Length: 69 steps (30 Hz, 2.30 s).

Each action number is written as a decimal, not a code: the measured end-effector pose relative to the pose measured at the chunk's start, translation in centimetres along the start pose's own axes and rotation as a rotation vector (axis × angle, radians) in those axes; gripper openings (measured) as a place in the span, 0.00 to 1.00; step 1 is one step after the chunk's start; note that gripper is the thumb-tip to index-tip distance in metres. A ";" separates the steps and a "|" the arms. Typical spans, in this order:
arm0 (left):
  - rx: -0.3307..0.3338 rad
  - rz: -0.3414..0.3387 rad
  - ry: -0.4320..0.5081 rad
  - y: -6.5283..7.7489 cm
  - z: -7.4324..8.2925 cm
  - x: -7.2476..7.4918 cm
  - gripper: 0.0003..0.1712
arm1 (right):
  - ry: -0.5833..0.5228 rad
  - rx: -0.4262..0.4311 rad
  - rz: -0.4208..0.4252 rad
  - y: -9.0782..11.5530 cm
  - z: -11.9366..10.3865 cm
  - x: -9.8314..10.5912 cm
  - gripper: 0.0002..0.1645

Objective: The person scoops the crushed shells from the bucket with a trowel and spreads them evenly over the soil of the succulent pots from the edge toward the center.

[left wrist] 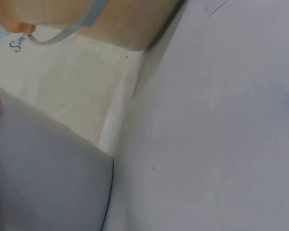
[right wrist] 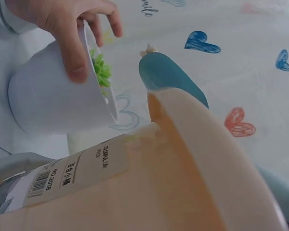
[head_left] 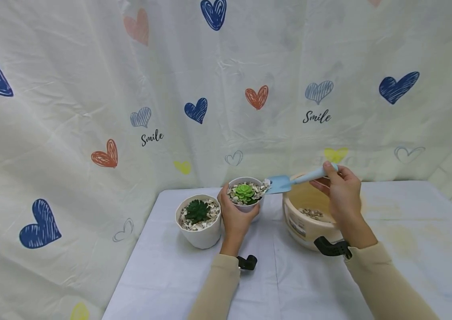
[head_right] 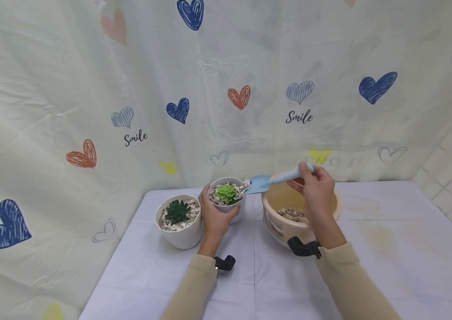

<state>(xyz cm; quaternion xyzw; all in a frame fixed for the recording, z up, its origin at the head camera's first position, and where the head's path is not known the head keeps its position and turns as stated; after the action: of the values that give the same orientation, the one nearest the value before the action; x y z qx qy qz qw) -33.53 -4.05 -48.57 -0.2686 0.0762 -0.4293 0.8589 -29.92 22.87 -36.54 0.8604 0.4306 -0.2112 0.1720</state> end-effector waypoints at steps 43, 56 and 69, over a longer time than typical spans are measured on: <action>0.189 -0.207 0.107 -0.2 -2.4 0.7 0.67 | 0.314 0.183 -0.036 0.8 1.3 -2.6 0.17; 0.188 -0.187 0.100 -0.1 -2.4 0.5 0.73 | 0.345 0.223 -0.034 1.0 1.2 -2.8 0.17; 0.179 -0.178 0.007 0.1 -1.6 0.6 0.75 | 0.341 0.373 -0.034 1.0 1.2 -2.7 0.15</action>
<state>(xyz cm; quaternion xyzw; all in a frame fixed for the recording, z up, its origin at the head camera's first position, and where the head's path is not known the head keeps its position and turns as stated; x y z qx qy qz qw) -33.69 -5.08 -49.86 -0.1950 0.0161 -0.5099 0.8377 -30.86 19.91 -36.08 0.8932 0.4213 -0.1414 -0.0683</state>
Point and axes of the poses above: each hand's wrist, its own y-axis away from the middle knuckle, its own x-axis out of the back of the hand, z = x × y, the point moved 3 cm from there along -y, towards the middle knuckle, and after that the axes turned 15 degrees about z, right-handed, at the moved point
